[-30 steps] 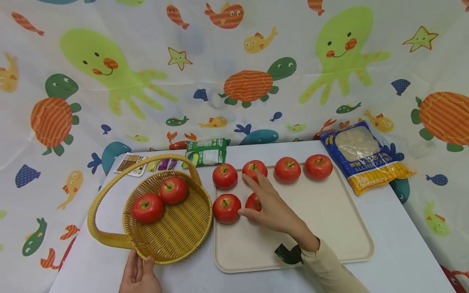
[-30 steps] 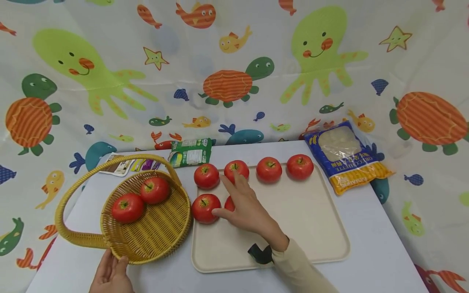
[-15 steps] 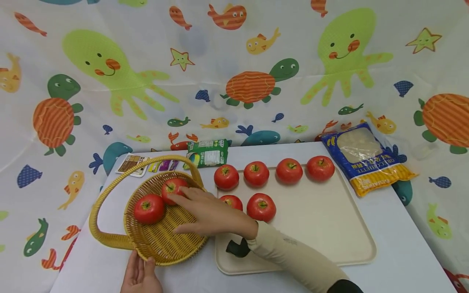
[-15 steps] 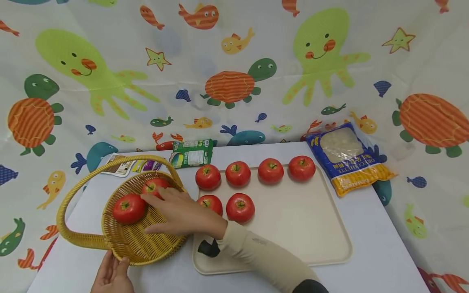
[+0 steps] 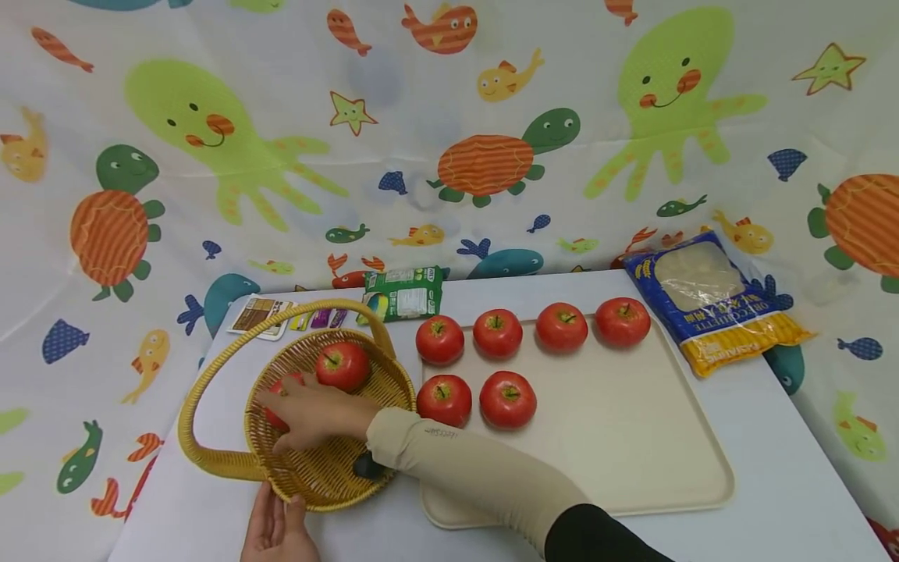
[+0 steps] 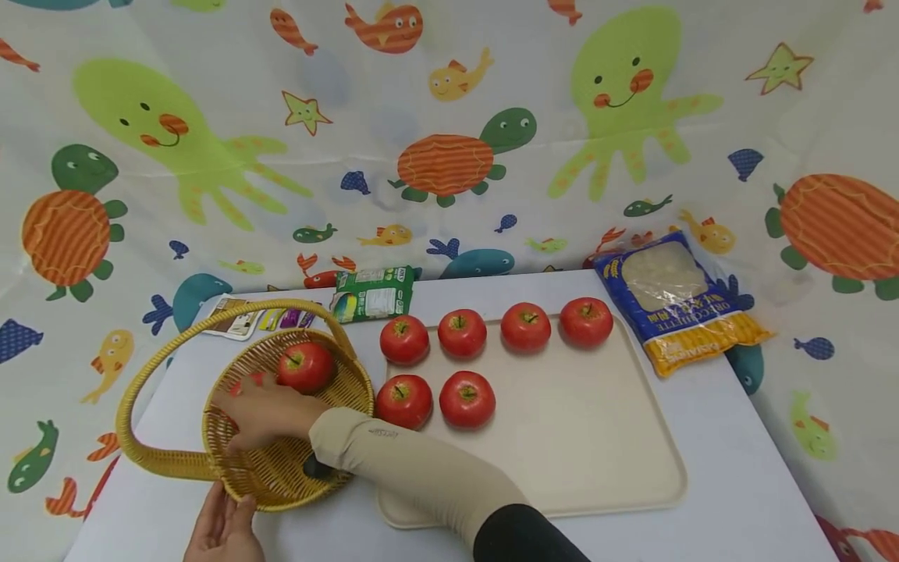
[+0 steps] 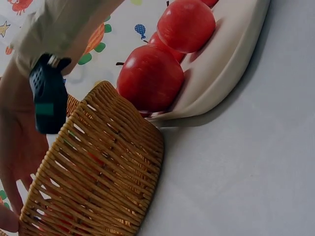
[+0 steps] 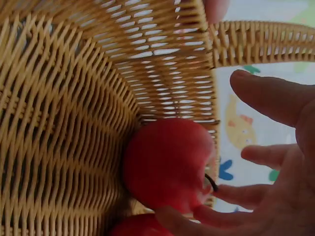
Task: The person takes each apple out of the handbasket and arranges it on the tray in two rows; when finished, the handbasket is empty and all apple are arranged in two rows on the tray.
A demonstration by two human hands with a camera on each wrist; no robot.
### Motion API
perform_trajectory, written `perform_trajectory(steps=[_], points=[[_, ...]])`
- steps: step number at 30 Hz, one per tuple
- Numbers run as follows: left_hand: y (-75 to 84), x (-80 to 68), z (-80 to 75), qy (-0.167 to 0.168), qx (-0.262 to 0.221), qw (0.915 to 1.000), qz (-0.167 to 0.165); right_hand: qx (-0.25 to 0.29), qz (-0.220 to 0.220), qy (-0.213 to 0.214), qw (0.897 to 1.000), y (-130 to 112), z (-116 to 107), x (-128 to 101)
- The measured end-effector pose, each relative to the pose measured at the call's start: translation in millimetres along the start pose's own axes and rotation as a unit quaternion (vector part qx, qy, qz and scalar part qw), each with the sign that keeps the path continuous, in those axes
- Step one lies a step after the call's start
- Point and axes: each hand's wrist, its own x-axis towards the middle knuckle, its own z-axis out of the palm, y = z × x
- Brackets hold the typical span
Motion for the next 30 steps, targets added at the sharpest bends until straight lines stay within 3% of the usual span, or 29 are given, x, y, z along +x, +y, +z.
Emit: perform_trajectory(steps=[10, 14, 18, 24, 30], points=[[-2.8, -1.7, 1.6, 0.018, -0.011, 0.9997, 0.014, -0.002, 0.025, 0.033, 0.999, 9.5, 16.4, 10.8], [-2.8, -1.9, 1.5, 0.019, -0.016, 0.9996, 0.013, 0.065, 0.003, -0.012, 0.998, 17.3, 20.9, 11.5], [-2.8, -1.7, 1.4, 0.013, -0.023, 0.9996, 0.006, 0.133, -0.030, -0.069, 0.988, 29.6, 23.9, 12.8], [-2.0, -0.6, 1.2, 0.009, -0.012, 0.9999, 0.003, 0.155, -0.085, -0.081, 0.981, 38.2, 22.4, 13.9], [-1.9, 0.3, 1.0, 0.003, -0.004, 1.0000, 0.001, 0.150, -0.034, -0.039, 0.987, 33.6, 15.5, 5.9]])
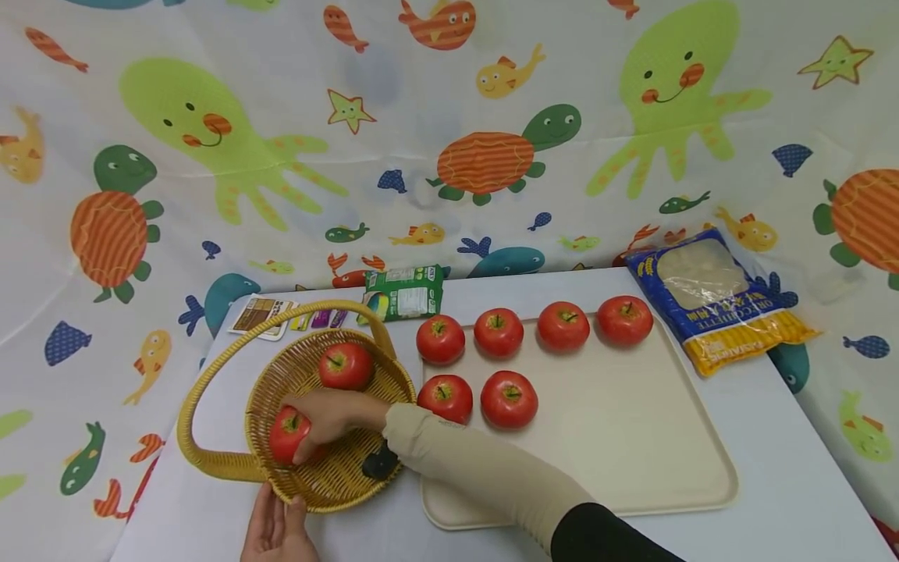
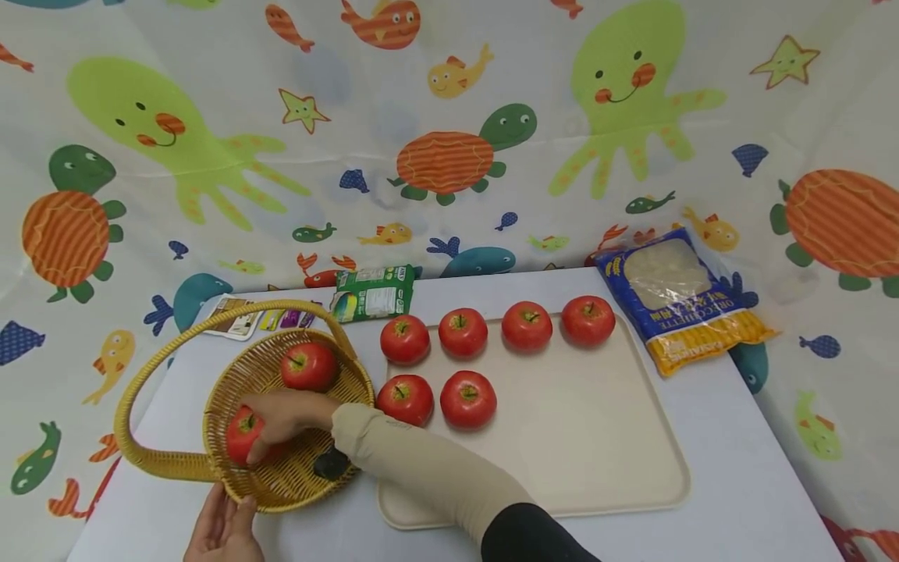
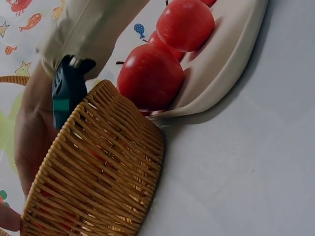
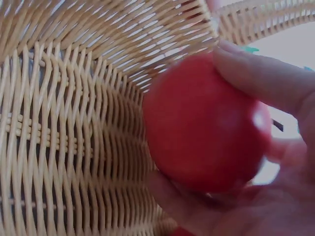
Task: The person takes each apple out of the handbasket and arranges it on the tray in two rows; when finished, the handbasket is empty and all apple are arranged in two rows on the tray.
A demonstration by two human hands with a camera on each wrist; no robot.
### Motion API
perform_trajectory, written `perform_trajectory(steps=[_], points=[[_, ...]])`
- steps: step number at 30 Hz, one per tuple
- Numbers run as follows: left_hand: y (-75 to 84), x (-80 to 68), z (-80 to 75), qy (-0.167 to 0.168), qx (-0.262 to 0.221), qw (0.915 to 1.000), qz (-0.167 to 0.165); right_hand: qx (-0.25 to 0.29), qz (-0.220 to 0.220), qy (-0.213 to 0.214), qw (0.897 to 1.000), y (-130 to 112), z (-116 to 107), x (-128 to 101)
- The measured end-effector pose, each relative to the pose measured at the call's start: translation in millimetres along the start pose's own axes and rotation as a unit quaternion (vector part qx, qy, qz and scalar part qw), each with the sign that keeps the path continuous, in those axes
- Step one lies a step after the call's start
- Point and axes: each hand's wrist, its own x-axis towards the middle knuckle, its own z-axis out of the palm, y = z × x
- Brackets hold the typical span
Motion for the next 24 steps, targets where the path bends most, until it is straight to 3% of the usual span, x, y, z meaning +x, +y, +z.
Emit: perform_trajectory(steps=[4, 12, 18, 24], points=[[-0.4, -0.7, 0.3, 0.008, 0.002, 1.0000, -0.003, 0.006, 0.013, 0.044, 0.999, -5.4, -6.6, -16.0], [2.5, -2.2, 1.8, 0.005, 0.024, 0.9996, -0.017, 0.077, -0.034, 0.039, 0.996, 0.1, -28.3, -75.7], [4.0, -1.9, 1.8, 0.004, 0.026, 0.9995, -0.018, 0.152, -0.048, 0.086, 0.983, 14.1, -31.3, -113.0], [3.5, -1.9, 0.6, 0.004, 0.016, 0.9999, -0.005, 0.179, -0.031, 0.153, 0.971, 28.5, -35.7, -152.3]])
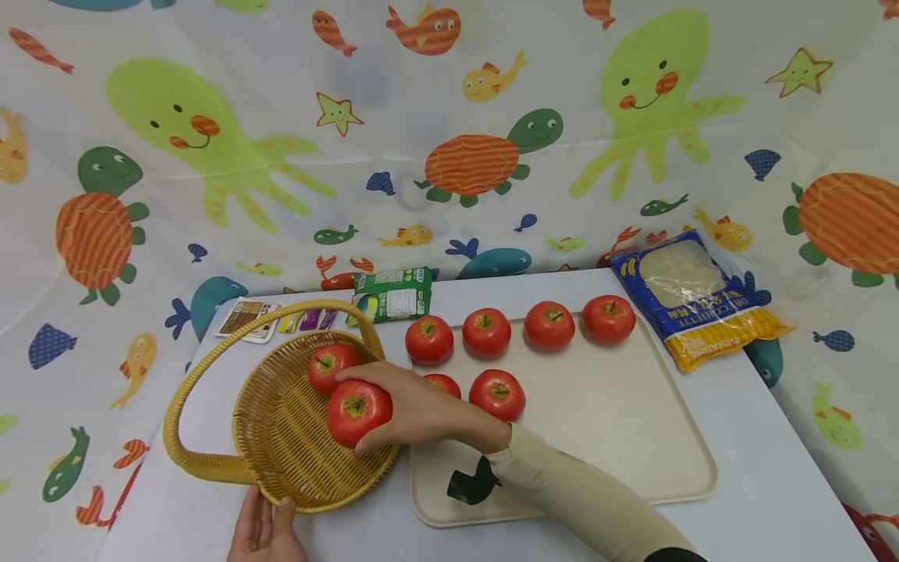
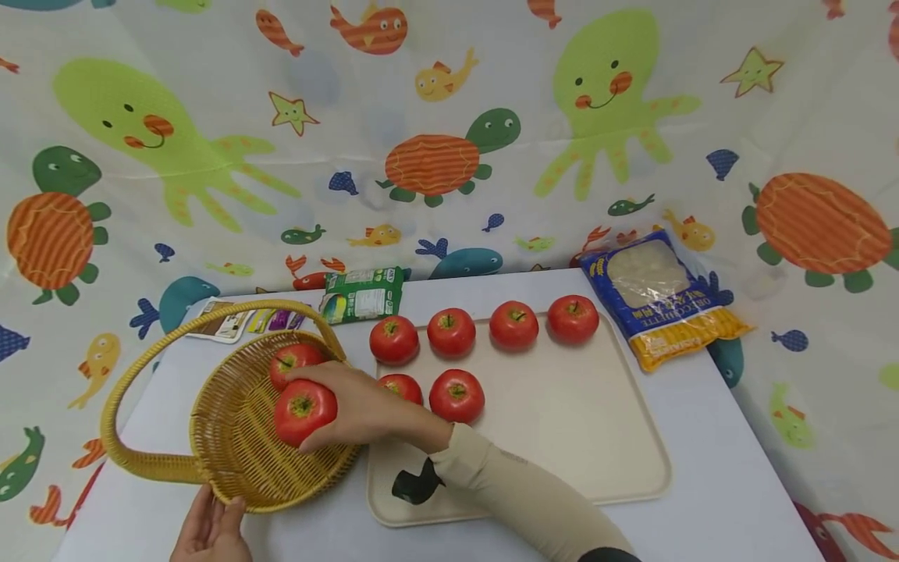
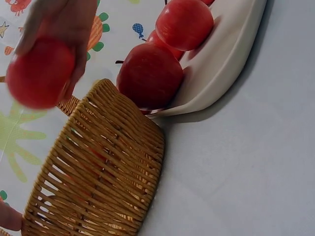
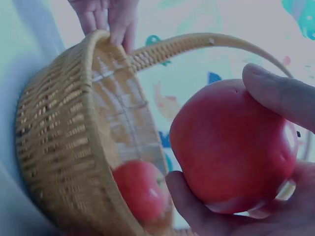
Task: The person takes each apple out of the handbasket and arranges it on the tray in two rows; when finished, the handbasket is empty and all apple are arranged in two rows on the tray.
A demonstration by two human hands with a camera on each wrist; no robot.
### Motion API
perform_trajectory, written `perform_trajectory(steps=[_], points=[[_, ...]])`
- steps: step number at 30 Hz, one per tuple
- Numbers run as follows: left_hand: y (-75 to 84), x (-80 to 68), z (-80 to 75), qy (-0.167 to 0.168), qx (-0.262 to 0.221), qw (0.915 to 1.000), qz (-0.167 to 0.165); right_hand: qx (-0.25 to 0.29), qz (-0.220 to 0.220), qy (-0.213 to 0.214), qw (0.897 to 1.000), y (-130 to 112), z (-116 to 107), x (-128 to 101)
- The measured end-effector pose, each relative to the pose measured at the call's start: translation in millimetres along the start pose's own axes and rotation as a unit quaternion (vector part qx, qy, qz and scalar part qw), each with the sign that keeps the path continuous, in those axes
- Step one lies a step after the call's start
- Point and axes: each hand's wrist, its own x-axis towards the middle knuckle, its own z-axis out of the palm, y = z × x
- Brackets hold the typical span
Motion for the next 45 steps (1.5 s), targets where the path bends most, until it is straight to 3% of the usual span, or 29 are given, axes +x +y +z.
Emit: perform_trajectory(steps=[4, 9, 15, 21, 25, 32, 45], points=[[0.2, 2.0, -0.6, 0.007, -0.005, 1.0000, 0.003, 0.026, 0.001, 0.041, 0.999, 3.9, -17.9, -25.3], [1.0, 3.1, 0.6, 0.003, 0.001, 0.9999, -0.009, 0.057, 0.022, 0.130, 0.990, 9.6, -47.5, -67.3], [-1.1, 2.6, 1.7, 0.015, -0.001, 0.9998, -0.010, 0.080, 0.078, 0.254, 0.961, 35.1, -77.6, -123.8], [-4.4, 3.6, 2.0, 0.020, -0.016, 0.9996, 0.008, 0.038, 0.142, 0.342, 0.928, 70.9, -80.0, -165.2], [-3.6, 3.2, 3.1, 0.017, -0.020, 0.9996, 0.011, 0.016, 0.180, 0.355, 0.917, 95.4, -73.2, -179.1], [-1.8, 1.8, 4.6, 0.017, -0.022, 0.9996, 0.001, 0.002, 0.198, 0.350, 0.916, 127.2, -62.0, -179.5], [-1.4, 1.5, 3.7, 0.015, -0.022, 0.9996, 0.003, -0.008, 0.211, 0.348, 0.914, 135.9, -57.0, -171.8]])
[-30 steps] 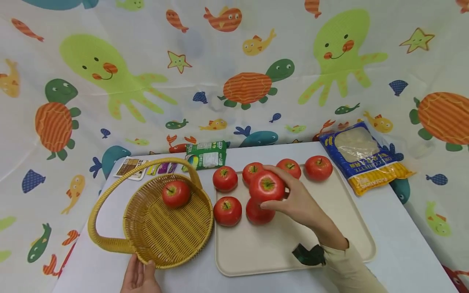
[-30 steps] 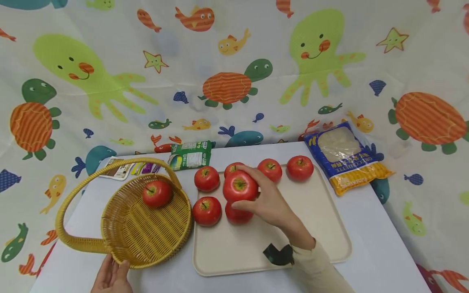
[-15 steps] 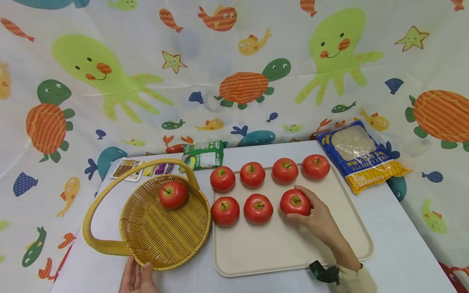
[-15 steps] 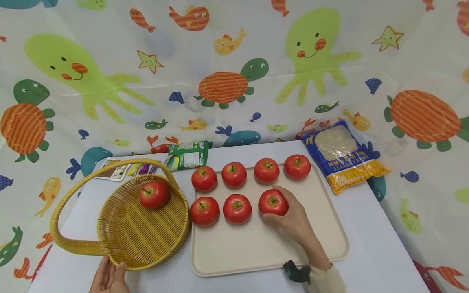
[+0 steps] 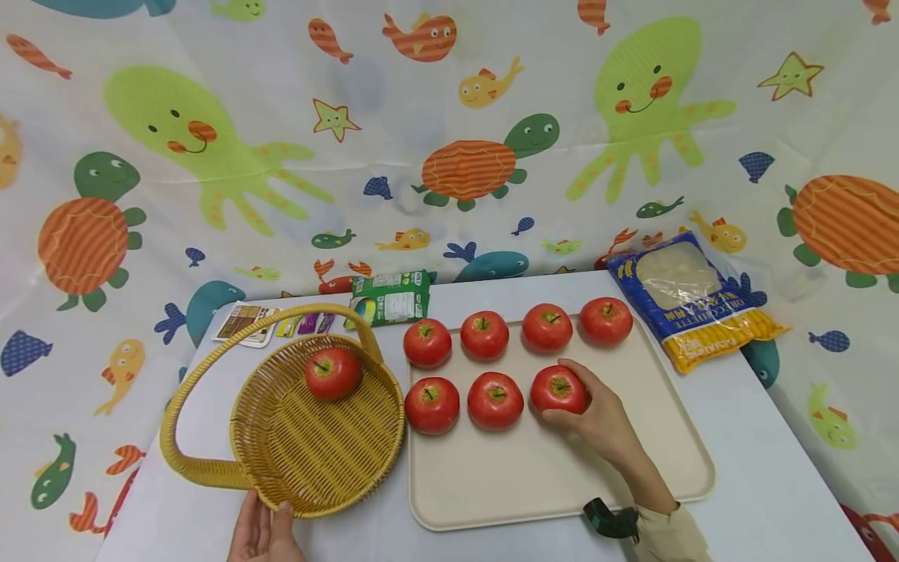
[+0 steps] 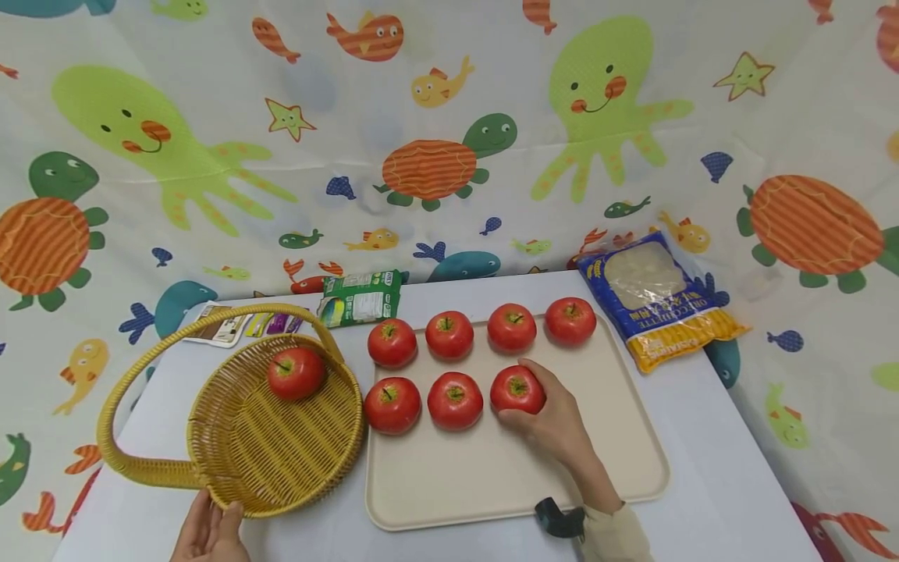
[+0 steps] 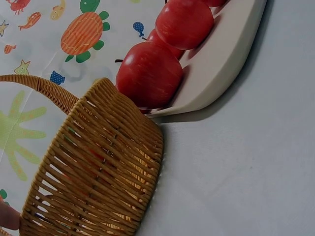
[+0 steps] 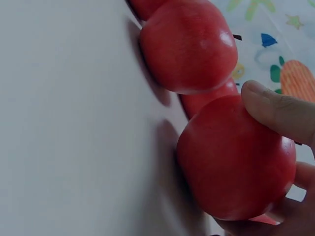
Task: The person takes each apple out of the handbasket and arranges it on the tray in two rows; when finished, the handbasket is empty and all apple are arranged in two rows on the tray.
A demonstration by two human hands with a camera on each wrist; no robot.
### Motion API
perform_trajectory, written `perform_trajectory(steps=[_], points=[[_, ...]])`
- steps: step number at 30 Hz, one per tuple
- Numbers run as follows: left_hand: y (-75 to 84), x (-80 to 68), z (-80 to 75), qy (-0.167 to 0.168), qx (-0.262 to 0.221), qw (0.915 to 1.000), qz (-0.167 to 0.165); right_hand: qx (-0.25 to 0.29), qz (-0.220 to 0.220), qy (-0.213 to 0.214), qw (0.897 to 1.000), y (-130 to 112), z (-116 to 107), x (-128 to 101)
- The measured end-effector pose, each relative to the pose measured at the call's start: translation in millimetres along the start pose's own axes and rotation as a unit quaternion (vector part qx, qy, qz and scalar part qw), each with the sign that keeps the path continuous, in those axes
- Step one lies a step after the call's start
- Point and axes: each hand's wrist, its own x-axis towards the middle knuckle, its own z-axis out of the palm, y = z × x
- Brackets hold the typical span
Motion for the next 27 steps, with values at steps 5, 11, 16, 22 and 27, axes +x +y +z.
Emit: perform_trajectory(steps=[5, 11, 16, 22, 27], points=[[1.4, -0.5, 0.3, 0.002, 0.007, 1.0000, -0.006, 0.004, 0.008, -0.004, 1.000, 0.5, -0.9, -2.0], [2.2, -0.3, 0.3, 0.004, 0.010, 0.9999, -0.006, 0.016, 0.005, -0.006, 1.000, 3.7, -2.4, -1.0], [1.7, 0.6, 0.1, 0.005, 0.008, 0.9999, -0.008, 0.029, 0.005, -0.010, 1.000, 6.6, -3.0, 0.6], [0.2, 1.5, 0.3, 0.005, -0.005, 1.0000, -0.002, 0.043, 0.007, -0.012, 0.999, 8.6, -3.3, 0.7], [0.5, 0.7, 0.5, 0.004, 0.004, 0.9999, -0.009, 0.011, -0.004, -0.019, 1.000, 4.2, -9.2, -2.4]])
